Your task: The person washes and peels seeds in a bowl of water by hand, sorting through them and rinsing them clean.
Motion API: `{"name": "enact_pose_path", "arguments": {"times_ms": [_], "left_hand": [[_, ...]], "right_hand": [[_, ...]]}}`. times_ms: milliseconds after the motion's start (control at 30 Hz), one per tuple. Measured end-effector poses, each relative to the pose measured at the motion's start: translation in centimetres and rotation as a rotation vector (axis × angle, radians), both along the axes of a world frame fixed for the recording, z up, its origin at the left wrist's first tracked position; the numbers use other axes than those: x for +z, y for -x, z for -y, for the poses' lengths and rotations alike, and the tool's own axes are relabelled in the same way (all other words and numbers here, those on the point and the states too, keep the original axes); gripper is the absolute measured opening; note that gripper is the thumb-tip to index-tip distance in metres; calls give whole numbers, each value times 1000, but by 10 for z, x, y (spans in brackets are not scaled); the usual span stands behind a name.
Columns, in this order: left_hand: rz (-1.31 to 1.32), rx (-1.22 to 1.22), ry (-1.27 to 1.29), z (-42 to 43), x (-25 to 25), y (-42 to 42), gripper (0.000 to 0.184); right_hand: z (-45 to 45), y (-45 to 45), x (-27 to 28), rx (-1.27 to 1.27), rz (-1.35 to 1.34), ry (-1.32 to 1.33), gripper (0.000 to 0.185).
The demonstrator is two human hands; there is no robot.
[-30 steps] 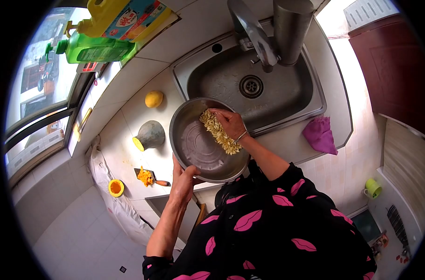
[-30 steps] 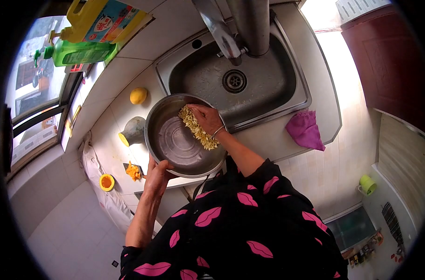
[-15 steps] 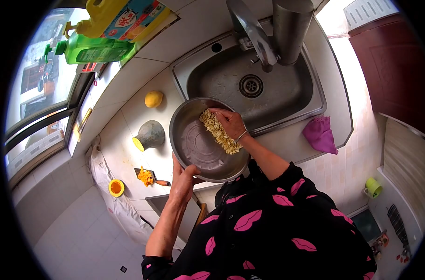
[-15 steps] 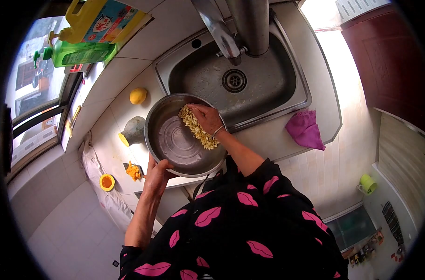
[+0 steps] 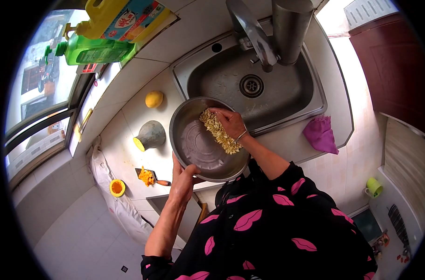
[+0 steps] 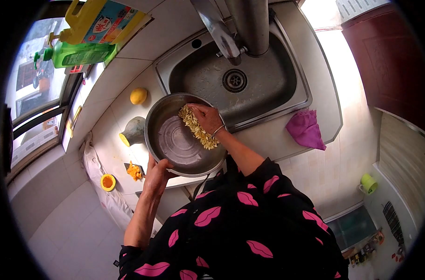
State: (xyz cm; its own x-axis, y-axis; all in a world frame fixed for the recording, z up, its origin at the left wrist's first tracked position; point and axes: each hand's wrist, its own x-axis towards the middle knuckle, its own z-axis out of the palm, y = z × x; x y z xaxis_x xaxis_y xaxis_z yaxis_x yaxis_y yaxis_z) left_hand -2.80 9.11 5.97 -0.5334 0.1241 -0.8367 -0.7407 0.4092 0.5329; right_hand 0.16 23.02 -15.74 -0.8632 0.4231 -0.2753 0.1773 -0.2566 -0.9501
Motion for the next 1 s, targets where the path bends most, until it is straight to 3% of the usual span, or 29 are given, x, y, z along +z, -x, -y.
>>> {"name": "enact_pose_path", "arguments": {"times_ms": [1000], "left_hand": [[-7, -19, -4, -3, 5, 1, 73]], "right_hand": [[6, 2, -3, -33, -28, -14, 25]]}}
